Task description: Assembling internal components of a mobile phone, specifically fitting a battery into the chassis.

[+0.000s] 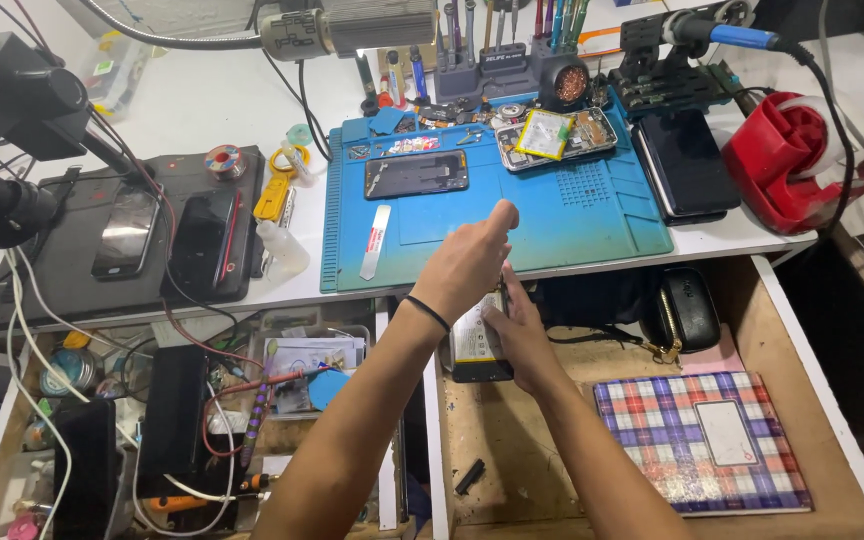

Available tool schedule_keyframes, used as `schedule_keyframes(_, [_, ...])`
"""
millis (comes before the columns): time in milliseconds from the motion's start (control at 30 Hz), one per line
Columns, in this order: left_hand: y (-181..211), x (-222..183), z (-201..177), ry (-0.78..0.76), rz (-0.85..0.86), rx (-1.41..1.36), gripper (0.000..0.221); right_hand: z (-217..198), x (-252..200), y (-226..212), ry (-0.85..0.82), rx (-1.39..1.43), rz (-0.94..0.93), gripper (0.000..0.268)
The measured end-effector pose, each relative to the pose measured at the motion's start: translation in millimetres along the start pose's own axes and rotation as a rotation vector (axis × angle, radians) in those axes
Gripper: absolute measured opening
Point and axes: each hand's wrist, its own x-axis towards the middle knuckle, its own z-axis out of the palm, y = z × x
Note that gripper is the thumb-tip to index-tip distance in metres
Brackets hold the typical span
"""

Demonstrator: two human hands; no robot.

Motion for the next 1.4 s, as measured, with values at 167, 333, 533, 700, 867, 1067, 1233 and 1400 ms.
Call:
schedule_keyframes(167, [5, 0, -1, 0.003, 0.018, -0.026, 0.030, 3, -6, -4, -0.003, 0.004, -0.001, 0.076])
schedule_keyframes(333, [6, 5, -6, -0.050, 0.025, -0.033, 0.041, 4, -8, -11, 0.000, 0.029, 0.027, 0.075])
schedule_keyframes(533, [15, 10, -13, -0.098, -0.137, 0.229, 0.049, 0, -1, -2, 0.002, 0.027, 0.058, 0.076])
schedule_keyframes(700, [18, 10, -13, -0.115, -0.187, 0.223, 0.048, 1, -2, 0, 0.008, -0.011, 0.029, 0.077])
schedule_keyframes(867, [24, 7, -22, -0.087, -0.133, 0.142, 0.044, 0, -4, -6, -0.005, 0.021, 0.069, 0.077])
schedule_keyframes(1067, [9, 9, -6, -0.045, -0.115, 0.078, 0.039, -1, -5, -10, -0.013, -0.004, 0.056, 0.077])
schedule_keyframes(1233, [5, 6, -6, -0.030, -0.088, -0.006, 0.030, 0, -5, -5, -0.004, -0.014, 0.009, 0.076])
schedule_keyframes(1400, [9, 5, -16, 0.006, -0.101, -0.023, 0.028, -2, -3, -6, -0.019, 0.003, 0.031, 0.076])
